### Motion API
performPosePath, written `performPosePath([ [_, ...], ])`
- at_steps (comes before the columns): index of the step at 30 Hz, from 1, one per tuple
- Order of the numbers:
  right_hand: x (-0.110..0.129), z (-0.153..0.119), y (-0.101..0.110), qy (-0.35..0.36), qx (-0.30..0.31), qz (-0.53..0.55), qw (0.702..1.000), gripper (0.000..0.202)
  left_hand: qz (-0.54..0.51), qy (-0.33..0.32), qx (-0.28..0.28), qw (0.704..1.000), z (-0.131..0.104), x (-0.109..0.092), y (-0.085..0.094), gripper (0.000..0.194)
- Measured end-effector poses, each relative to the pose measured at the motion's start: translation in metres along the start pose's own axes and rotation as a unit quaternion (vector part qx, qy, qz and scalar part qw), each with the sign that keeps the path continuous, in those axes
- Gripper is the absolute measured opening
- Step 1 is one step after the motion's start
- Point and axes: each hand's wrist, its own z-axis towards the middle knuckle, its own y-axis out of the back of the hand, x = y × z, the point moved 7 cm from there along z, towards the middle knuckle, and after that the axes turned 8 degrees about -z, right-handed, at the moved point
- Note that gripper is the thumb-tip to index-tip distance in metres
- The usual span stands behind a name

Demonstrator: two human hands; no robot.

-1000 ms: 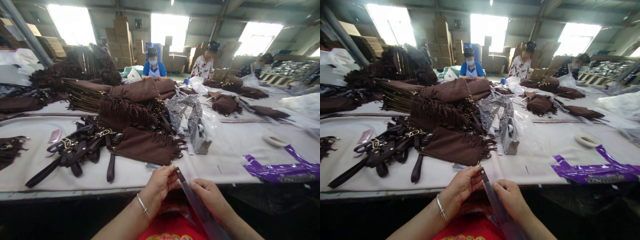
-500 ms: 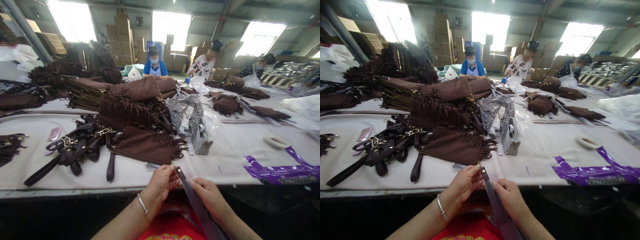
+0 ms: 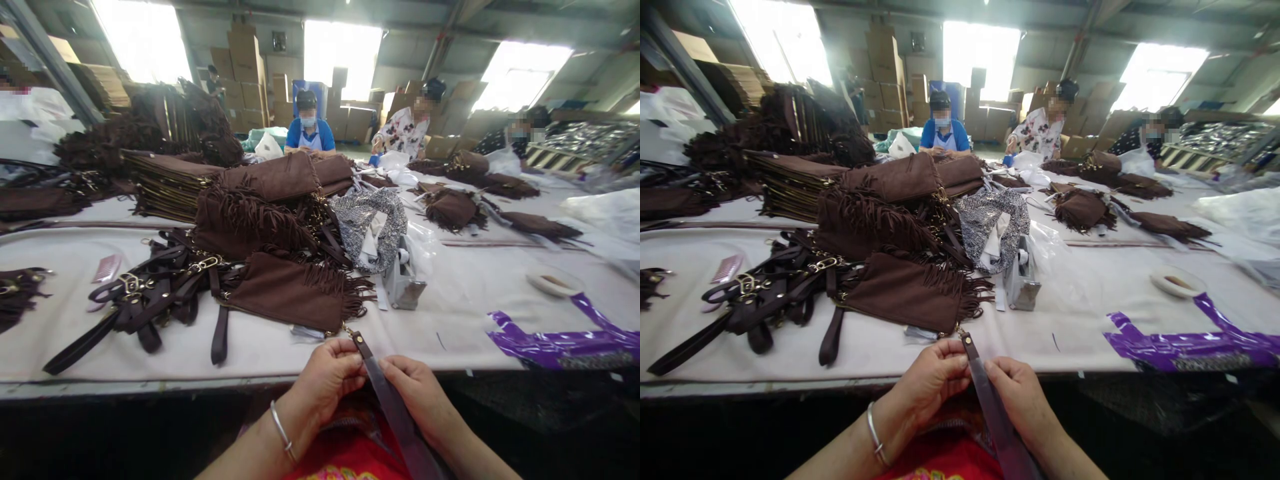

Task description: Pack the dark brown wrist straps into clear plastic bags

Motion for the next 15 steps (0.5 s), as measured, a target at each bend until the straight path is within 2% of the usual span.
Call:
performPosePath([
  [3, -0.001, 0.000, -0.002, -0.008, 0.008, 0.028, 1.000, 0.041, 0.029, -0.035, 0.000, 0.999, -0.004, -0.006, -0.005, 0.035],
  [6, -0.002, 0.000, -0.005, -0.016, 0.016, 0.048, 0.999, 0.039, 0.076, -0.056, -0.019, 0.995, -0.007, -0.012, -0.005, 0.029],
  [12, 0.000, 0.001, -0.004, -0.003, 0.002, 0.026, 1.000, 0.040, 0.111, 0.010, -0.040, 0.993, -0.012, -0.006, 0.003, 0.024],
  [15, 0.002, 0.001, -0.004, 0.009, 0.002, 0.011, 1.000, 0.041, 0.152, 0.018, -0.055, 0.987, -0.013, -0.004, 0.006, 0.020],
])
